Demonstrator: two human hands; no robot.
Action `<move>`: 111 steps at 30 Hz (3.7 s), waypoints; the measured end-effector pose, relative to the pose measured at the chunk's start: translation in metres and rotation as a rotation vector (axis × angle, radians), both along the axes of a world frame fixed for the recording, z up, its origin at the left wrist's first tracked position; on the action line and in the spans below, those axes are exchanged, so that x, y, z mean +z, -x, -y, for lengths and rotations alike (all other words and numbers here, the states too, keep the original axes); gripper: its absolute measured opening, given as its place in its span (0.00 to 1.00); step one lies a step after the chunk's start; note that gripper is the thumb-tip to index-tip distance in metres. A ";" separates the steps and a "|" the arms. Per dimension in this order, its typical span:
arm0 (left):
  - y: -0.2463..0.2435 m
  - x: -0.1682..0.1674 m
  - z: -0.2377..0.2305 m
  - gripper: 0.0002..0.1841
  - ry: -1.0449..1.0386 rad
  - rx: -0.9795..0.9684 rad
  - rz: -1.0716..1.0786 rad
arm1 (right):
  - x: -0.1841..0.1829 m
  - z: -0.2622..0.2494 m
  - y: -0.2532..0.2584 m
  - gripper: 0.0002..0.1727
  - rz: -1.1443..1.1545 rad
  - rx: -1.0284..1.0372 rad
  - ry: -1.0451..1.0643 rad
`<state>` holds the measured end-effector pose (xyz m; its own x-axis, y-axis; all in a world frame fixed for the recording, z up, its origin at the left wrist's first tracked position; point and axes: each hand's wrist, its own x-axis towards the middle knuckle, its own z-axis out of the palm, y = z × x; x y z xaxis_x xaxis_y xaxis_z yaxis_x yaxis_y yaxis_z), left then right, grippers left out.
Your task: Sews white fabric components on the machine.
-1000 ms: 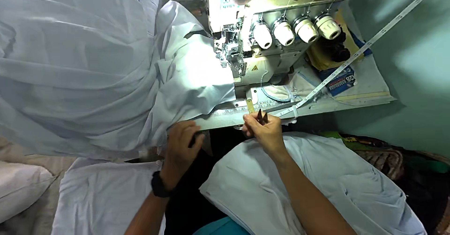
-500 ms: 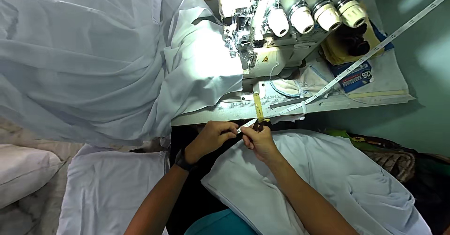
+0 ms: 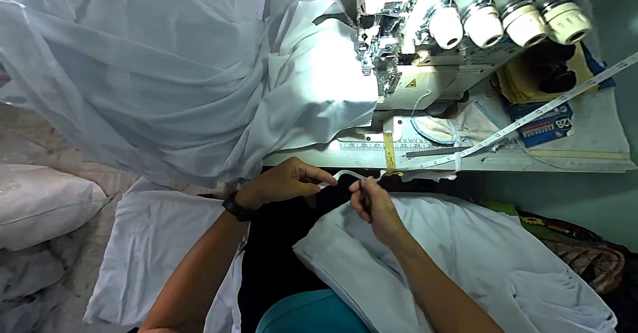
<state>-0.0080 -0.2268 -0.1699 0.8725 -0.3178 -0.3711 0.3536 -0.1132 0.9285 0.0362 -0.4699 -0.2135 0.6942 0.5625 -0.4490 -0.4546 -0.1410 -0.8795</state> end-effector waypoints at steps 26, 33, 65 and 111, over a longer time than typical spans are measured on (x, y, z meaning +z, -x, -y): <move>-0.012 0.019 0.001 0.09 -0.232 -0.132 0.058 | 0.034 -0.021 0.002 0.11 -0.194 -0.110 -0.312; -0.018 0.056 0.006 0.09 -0.504 0.297 0.483 | 0.016 -0.040 -0.064 0.04 0.665 -0.547 -0.139; -0.085 0.043 0.043 0.11 -1.235 0.210 1.070 | 0.045 -0.053 -0.057 0.03 0.435 -0.349 -0.180; -0.012 0.000 0.034 0.23 -0.803 0.817 0.708 | 0.069 -0.080 -0.095 0.12 1.482 -0.085 0.248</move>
